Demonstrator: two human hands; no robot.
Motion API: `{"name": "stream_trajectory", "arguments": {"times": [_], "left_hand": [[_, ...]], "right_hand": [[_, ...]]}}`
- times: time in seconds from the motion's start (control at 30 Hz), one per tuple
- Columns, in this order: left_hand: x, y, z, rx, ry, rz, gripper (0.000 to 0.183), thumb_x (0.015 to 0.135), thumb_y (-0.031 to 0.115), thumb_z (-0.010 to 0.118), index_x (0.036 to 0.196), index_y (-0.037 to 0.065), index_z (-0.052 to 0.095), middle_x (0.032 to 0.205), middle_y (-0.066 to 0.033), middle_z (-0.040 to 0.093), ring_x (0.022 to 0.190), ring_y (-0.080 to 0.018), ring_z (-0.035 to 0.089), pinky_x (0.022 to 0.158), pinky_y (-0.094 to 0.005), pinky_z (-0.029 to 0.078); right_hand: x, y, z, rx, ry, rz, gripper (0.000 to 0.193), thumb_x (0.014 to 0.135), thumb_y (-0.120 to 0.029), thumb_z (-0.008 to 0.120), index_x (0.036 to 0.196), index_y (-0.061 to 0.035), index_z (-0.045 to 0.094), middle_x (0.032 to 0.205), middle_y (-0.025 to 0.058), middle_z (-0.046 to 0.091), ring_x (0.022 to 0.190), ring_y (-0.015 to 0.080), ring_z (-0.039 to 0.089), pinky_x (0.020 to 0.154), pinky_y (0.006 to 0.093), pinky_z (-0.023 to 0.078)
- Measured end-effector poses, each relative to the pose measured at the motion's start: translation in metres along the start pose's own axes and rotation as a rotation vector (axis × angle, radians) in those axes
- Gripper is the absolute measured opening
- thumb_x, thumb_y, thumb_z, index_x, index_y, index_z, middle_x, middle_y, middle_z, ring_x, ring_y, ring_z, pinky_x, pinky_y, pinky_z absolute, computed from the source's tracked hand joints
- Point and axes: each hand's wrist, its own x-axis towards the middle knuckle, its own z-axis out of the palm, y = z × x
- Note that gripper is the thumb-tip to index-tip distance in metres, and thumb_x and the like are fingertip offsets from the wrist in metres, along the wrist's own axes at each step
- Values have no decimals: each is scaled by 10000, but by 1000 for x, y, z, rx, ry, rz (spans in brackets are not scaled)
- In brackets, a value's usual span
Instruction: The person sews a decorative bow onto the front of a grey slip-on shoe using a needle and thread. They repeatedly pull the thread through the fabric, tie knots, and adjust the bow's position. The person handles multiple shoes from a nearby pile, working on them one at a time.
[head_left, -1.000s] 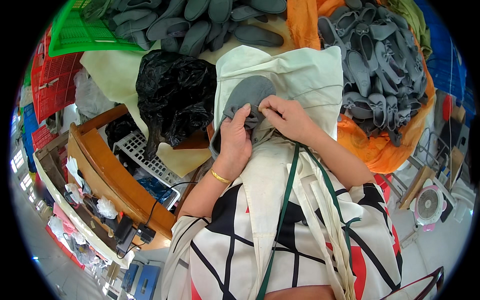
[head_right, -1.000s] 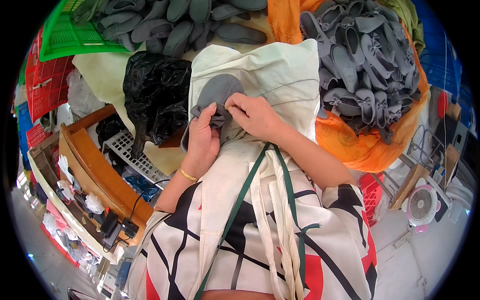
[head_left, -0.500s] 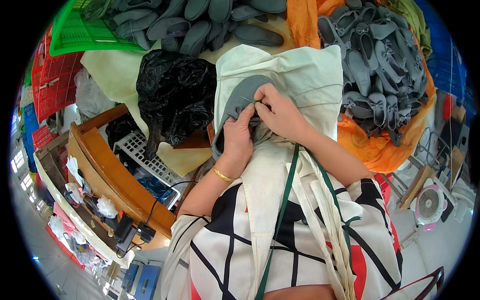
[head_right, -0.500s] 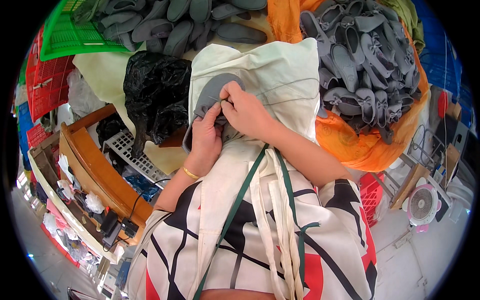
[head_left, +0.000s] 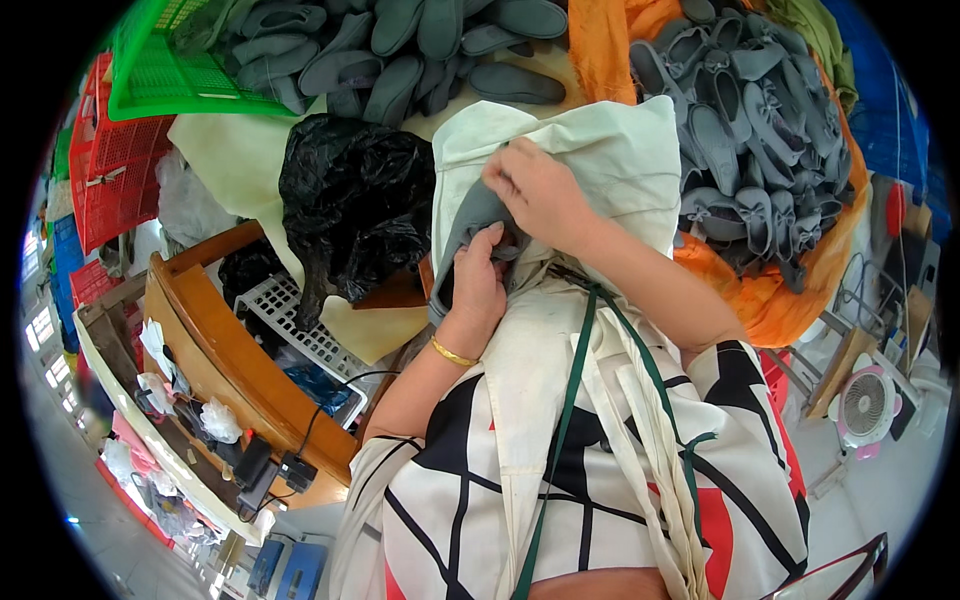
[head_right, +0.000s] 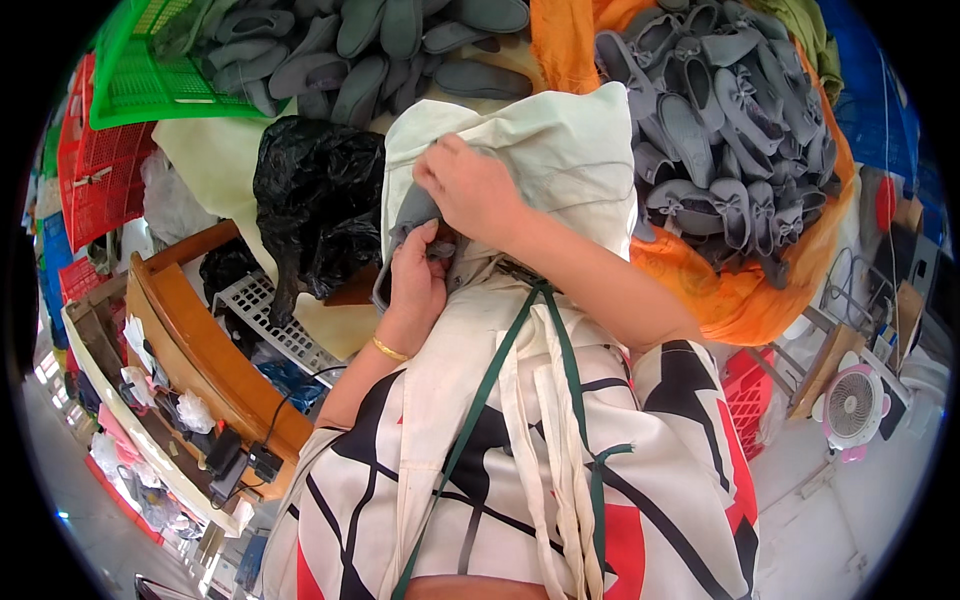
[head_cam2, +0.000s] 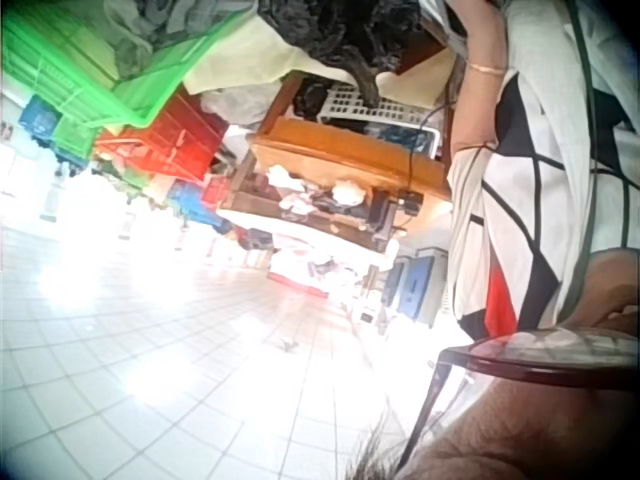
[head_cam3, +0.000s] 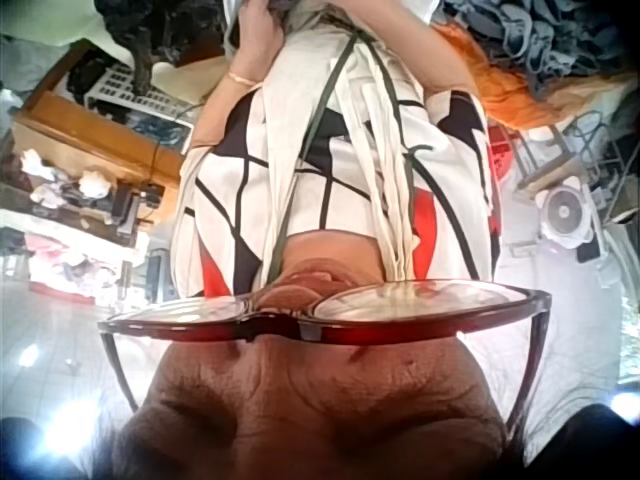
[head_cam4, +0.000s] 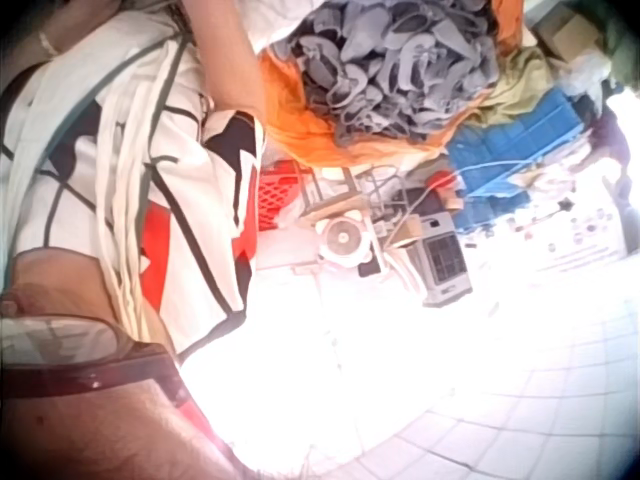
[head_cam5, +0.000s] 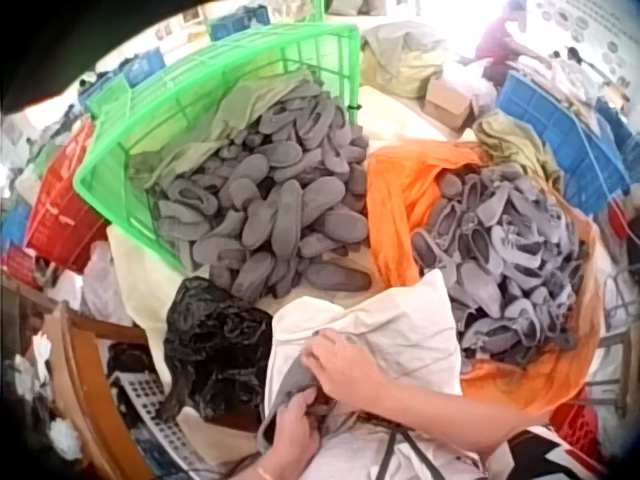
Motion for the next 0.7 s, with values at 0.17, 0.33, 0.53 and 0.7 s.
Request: {"name": "stream_trajectory", "arguments": {"times": [0.17, 0.33, 0.53, 0.7], "left_hand": [[-4, 4, 5, -49, -78, -21, 195, 983, 241, 560, 1083, 81, 611, 1018, -17, 655, 943, -138, 598, 877, -312, 457], [-7, 11, 7, -4, -100, 23, 279, 947, 299, 613, 1088, 58, 616, 1008, -23, 632, 937, -109, 572, 862, -265, 454], [-7, 56, 27, 613, -153, 25, 308, 916, 325, 641, 1018, 34, 641, 926, -24, 635, 813, -107, 546, 752, -261, 443], [19, 73, 53, 1156, -516, 197, 329, 923, 296, 618, 912, -29, 671, 799, -3, 621, 723, -118, 566, 680, -305, 477]], "right_hand": [[0, -16, -26, 629, -310, 516, 154, 1004, -221, 546, 941, -81, 534, 789, 0, 622, 602, 75, 584, 506, 236, 450], [-36, 43, -142, 843, 180, 480, 124, 931, -136, 579, 1028, -68, 542, 675, -36, 480, 559, 75, 483, 506, 236, 430], [-143, 134, -429, 1116, 1277, 78, 131, 960, -11, 529, 834, 20, 513, 680, 78, 480, 631, 221, 533, 991, 553, 519], [-231, 149, -473, 733, 1697, 52, 198, 961, -33, 514, 770, 9, 482, 657, 57, 452, 681, 186, 493, 1009, 477, 510]]}}
